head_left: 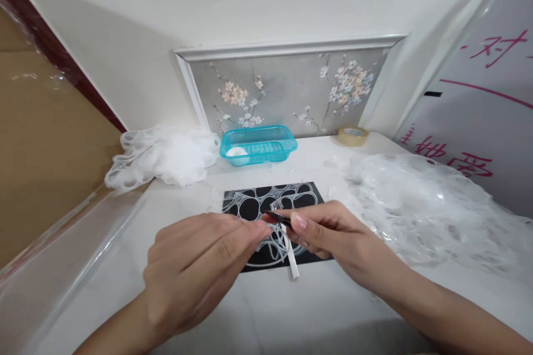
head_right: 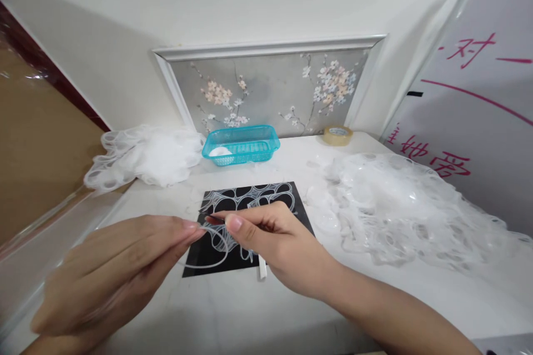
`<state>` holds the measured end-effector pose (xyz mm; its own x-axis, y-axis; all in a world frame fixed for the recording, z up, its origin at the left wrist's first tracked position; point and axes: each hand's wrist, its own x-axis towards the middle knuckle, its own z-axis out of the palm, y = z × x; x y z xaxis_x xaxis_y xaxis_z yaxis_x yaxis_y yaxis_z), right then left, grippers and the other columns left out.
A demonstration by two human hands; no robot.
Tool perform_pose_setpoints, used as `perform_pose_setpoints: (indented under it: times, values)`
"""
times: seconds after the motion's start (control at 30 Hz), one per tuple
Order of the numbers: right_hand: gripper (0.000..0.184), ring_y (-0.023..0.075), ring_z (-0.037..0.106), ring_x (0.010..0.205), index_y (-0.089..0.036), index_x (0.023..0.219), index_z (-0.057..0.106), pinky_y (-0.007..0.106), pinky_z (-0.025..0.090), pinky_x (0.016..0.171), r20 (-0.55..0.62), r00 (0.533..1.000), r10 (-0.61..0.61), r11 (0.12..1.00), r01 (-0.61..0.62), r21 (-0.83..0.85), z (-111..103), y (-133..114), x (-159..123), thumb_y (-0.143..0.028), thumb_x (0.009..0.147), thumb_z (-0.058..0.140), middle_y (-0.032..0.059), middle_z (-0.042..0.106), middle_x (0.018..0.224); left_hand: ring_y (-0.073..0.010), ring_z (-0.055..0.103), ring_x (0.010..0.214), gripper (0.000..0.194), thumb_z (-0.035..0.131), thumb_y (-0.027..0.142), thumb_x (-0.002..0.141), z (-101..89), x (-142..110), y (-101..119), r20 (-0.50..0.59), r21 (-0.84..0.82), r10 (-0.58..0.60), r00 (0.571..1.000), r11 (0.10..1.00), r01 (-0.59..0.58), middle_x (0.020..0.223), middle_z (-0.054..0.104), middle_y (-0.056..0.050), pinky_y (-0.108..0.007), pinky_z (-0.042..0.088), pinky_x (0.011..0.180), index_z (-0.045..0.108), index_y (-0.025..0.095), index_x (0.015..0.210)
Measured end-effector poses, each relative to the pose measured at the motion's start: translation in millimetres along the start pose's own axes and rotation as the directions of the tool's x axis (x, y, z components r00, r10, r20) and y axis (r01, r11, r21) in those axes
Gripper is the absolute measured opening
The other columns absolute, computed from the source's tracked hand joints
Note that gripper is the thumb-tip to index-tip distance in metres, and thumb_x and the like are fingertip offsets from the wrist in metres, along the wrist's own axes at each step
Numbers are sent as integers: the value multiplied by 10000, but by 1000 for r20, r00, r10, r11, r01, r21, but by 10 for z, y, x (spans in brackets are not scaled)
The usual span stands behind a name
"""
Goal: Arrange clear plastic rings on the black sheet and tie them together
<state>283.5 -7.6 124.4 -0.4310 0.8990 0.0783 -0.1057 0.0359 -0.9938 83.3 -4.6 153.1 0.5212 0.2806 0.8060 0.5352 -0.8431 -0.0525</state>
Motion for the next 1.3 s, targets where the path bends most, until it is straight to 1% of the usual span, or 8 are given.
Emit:
perform_pose_setpoints:
  times: [0.13, 0.47, 0.63, 0.8, 0.93, 1.07, 1.2, 1.3]
  values:
    - [339, 75, 186, 516, -143, 875, 697, 244, 149, 477, 15, 1000, 12, 1000, -12, 22, 13, 9, -8, -443, 881, 538, -52, 227, 560, -82, 640, 619, 43, 664, 113, 806, -3, 43, -28, 38, -5, 16, 999, 1000, -16, 692, 695, -6, -175, 524, 621, 670, 104, 765]
    - [388, 78, 192, 514, -147, 636, 629, 252, 190, 489, 39, 999, -29, 1000, 29, 6, -8, 19, 13, -420, 891, 525, -58, 221, 545, -62, 629, 600, 62, 662, 133, 814, 31, 27, -38, 31, 31, -40, 999, 999, 39, 675, 687, 18, -148, 498, 597, 663, 122, 753]
    - [384, 79, 192, 509, -153, 629, 631, 253, 228, 498, 32, 999, -30, 999, 29, 12, -3, 18, 4, -421, 886, 531, -61, 227, 541, -62, 629, 594, 87, 642, 144, 832, 22, 39, -18, 70, 53, -41, 997, 998, 37, 676, 688, 24, -150, 498, 590, 654, 134, 746]
    - [378, 79, 201, 504, -157, 631, 632, 251, 206, 482, 31, 999, -26, 1000, 26, -7, 2, 20, 2, -416, 888, 530, -60, 238, 535, -63, 625, 591, 71, 659, 150, 818, 22, 21, -15, 37, 36, -61, 997, 998, 59, 672, 684, 30, -153, 496, 587, 649, 143, 749]
    - [388, 78, 200, 506, -155, 631, 630, 246, 187, 472, 26, 999, -23, 1000, 23, -7, 4, 31, -4, -424, 890, 525, -58, 236, 535, -58, 620, 587, 73, 654, 146, 821, 19, 40, -20, 59, 19, -52, 997, 998, 51, 668, 682, 25, -149, 488, 584, 654, 135, 749]
    - [366, 77, 198, 510, -155, 692, 671, 242, 173, 469, 32, 999, -21, 1000, 22, -8, 3, 36, -14, -419, 896, 520, -56, 230, 544, -52, 619, 587, 78, 663, 130, 810, 25, 65, -21, 57, 14, -64, 996, 998, 63, 666, 683, 27, -143, 484, 596, 652, 133, 733]
    - [311, 76, 200, 517, -175, 903, 715, 235, 149, 461, 35, 999, -41, 999, 42, -26, 1, 41, -19, -404, 911, 505, -51, 243, 559, -57, 618, 578, 56, 651, 148, 821, 31, 45, -20, 68, 8, -73, 995, 997, 72, 674, 684, 29, -153, 481, 580, 656, 138, 765]
    - [312, 75, 199, 523, -173, 929, 718, 235, 151, 467, 27, 999, -40, 999, 40, -19, 2, 45, -21, -402, 910, 507, -49, 244, 563, -61, 613, 567, 54, 651, 151, 822, 32, 15, -16, 63, 19, -75, 995, 997, 74, 664, 679, 34, -163, 475, 561, 651, 146, 768]
